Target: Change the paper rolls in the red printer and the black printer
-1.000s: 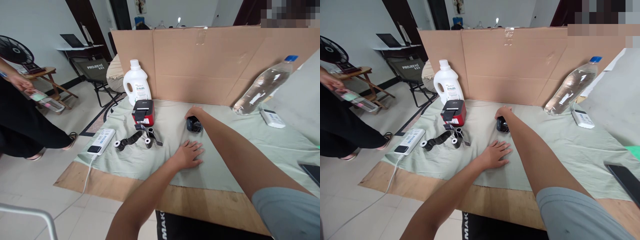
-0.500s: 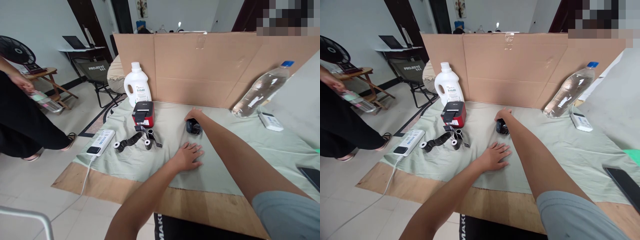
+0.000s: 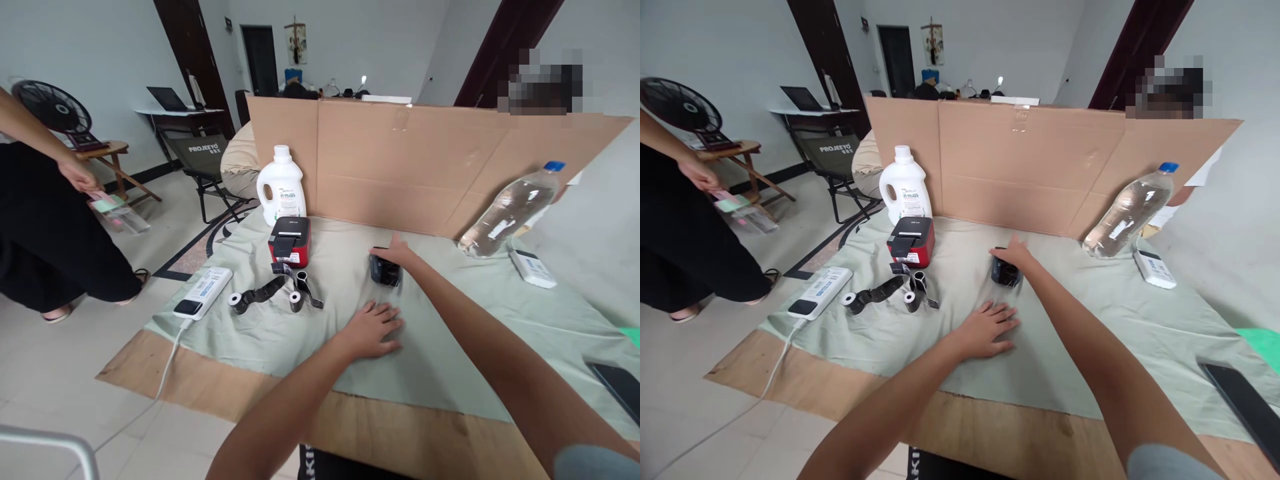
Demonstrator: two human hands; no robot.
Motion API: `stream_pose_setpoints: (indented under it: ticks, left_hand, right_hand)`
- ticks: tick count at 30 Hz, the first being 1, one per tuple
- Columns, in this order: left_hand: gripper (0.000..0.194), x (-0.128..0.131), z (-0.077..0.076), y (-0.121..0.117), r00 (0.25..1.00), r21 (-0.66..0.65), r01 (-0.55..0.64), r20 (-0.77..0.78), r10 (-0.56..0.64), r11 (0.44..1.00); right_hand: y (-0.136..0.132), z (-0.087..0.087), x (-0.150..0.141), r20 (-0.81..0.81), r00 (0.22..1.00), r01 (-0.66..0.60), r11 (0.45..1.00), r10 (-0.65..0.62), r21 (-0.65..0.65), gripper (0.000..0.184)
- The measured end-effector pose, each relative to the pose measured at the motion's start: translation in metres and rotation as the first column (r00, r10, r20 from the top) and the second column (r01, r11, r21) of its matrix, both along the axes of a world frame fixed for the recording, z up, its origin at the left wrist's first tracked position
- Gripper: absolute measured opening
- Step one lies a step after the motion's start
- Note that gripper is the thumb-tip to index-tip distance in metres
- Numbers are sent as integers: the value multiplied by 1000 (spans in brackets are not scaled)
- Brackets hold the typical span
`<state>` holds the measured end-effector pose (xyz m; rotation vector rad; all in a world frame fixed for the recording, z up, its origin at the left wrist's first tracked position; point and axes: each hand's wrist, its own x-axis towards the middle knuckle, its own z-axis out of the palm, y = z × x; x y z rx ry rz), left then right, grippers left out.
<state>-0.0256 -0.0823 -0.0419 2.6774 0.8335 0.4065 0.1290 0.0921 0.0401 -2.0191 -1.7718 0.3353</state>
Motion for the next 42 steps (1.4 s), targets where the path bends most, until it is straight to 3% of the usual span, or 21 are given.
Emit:
stream_pose_setpoints:
  ticks: [3,7,10,13,15,17,23,28,33,38,42]
  left_hand:
    - [57,-1,5,-2,1000,10,-1,17,0,1000]
    - [38,-5,16,-2,997,12,-31,75,30,999]
    - [23,-10,25,1,966,-57,-219,130,224,974]
    - [27,-14,27,11,836,-190,-409,314,450,893]
    - [37,-15,25,26,721,-306,-469,409,559,828]
    - [49,-13,22,47,657,-397,-491,416,629,775]
    - [64,9,17,111,662,-575,-360,398,635,735]
    - [73,20,17,123,557,-644,-248,516,651,723]
    - [71,28,19,134,483,-641,-237,574,661,730]
    - [63,40,22,174,503,-657,-219,557,660,722]
    - [63,45,14,192,530,-661,-235,528,664,713]
  right_hand:
    - [-39,-18,5,-62,995,74,992,-81,-99,124]
    - [-76,-45,2,-108,990,99,995,-95,32,127]
    - [-83,-63,5,-189,982,60,982,-26,178,117]
    - [-80,-79,11,-292,956,57,954,33,294,97]
    - [-80,-88,13,-316,947,57,943,53,328,87]
    - [-82,-93,13,-307,949,44,936,70,349,82]
    - [-86,-94,11,-284,953,10,931,101,366,76]
    - [-87,-96,10,-276,956,13,926,99,377,74]
    - [-90,-93,8,-301,947,11,927,111,376,73]
    - [-90,-94,6,-292,952,28,922,93,385,76]
    - [-90,-95,5,-260,962,24,920,86,391,86]
